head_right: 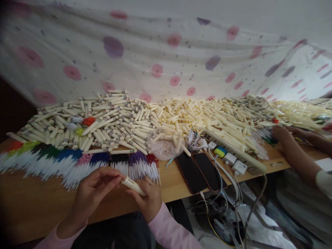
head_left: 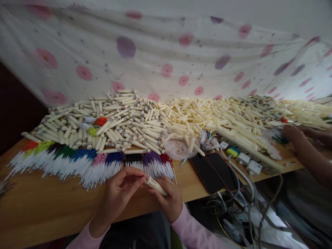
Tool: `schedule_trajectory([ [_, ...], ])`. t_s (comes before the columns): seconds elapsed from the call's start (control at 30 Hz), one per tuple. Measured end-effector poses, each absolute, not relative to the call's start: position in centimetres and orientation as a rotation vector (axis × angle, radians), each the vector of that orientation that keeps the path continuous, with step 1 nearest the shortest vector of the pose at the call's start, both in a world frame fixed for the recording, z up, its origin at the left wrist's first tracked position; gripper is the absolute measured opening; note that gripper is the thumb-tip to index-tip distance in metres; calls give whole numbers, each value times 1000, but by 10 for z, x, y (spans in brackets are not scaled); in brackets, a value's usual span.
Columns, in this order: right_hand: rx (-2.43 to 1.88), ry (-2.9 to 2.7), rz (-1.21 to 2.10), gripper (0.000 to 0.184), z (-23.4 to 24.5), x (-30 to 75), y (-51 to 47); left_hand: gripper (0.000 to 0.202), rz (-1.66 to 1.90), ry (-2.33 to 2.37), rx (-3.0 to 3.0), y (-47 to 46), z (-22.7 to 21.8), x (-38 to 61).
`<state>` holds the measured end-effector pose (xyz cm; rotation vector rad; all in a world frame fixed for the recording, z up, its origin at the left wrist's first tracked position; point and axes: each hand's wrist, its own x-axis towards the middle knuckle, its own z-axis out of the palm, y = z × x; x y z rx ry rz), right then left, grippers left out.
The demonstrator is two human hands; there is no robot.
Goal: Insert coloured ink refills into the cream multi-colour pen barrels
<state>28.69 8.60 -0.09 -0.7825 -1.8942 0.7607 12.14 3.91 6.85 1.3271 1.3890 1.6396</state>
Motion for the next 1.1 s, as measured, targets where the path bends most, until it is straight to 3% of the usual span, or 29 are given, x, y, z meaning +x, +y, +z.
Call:
schedule_trajectory([
  [0.2, -797, -1906, 745, 39, 2, 287, 86, 1, 1469, 1513, 1440, 42, 64, 112],
  [0.53, -810, -1973, 757, 44, 3, 288, 85, 13, 1182, 1428, 1566, 43, 67, 93],
  [1.1, -742, -1982, 831, 36, 4, 287, 84, 17, 1235, 1380, 1884, 43, 82, 87],
])
